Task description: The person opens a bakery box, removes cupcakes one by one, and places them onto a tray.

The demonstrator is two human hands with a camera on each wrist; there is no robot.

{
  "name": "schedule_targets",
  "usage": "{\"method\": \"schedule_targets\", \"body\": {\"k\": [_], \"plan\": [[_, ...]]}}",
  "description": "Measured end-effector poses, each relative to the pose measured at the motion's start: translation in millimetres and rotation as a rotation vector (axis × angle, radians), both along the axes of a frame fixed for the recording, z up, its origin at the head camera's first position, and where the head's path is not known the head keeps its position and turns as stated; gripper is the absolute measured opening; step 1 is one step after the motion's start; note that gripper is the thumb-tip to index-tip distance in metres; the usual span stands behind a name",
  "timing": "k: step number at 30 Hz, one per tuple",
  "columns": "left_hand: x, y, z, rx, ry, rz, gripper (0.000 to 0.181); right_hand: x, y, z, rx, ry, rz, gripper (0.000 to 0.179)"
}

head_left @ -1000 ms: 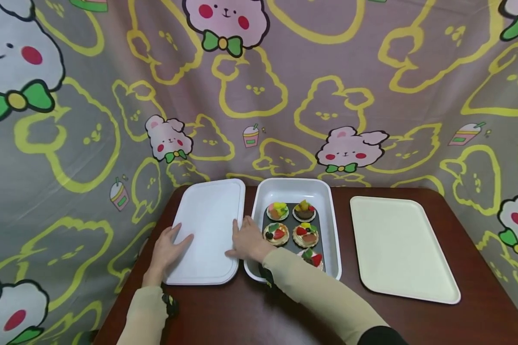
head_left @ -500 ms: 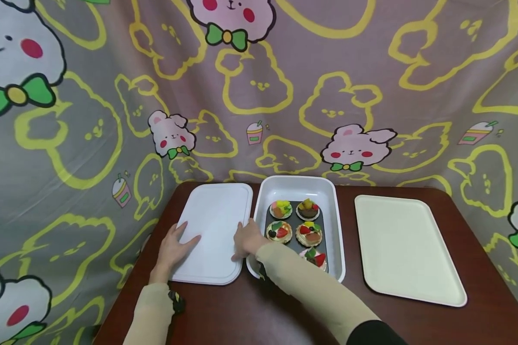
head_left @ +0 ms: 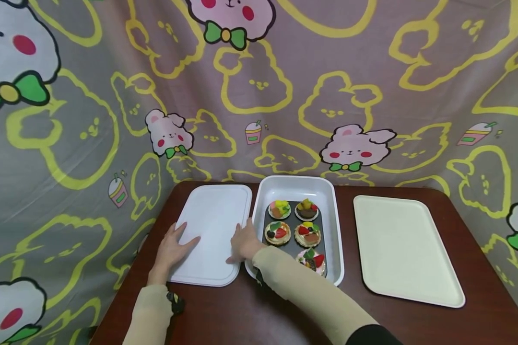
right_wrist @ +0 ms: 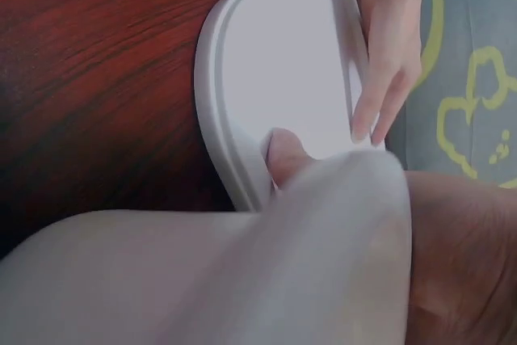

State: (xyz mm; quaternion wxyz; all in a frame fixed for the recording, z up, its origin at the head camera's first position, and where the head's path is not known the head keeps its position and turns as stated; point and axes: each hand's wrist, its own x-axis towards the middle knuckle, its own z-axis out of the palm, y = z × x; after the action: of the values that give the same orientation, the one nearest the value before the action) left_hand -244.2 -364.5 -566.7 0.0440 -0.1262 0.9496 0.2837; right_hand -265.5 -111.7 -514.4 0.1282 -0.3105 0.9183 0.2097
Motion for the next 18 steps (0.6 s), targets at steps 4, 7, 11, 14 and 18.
{"method": "schedule_targets", "body": {"k": [4, 7, 11, 14, 18], "plan": [[-1.3, -0.3, -1.2, -0.006, 0.002, -0.006, 0.094, 1.0, -4.1, -1.2, 0.035, 0.001, -0.018, 0.084], [-2.9, -0.5, -2.0, -0.018, 0.016, -0.016, 0.094, 1.7, -6.8, -2.1, 0.056, 0.004, -0.033, 0.085], [-4.3, -1.2, -1.7, -0.029, 0.02, -0.024, 0.095, 0.0, -5.9, 0.6, -0.033, -0.015, -0.074, 0.089], [-3.7, -0.7, -2.2, -0.033, 0.007, -0.027, 0.095, -4.3, 3.7, 14.1, -0.202, -0.077, -0.115, 0.092], [-0.7, 2.3, -1.2, -0.091, 0.003, -0.069, 0.097, -15.1, 26.9, 45.5, -0.462, -0.183, -0.126, 0.088]]}}
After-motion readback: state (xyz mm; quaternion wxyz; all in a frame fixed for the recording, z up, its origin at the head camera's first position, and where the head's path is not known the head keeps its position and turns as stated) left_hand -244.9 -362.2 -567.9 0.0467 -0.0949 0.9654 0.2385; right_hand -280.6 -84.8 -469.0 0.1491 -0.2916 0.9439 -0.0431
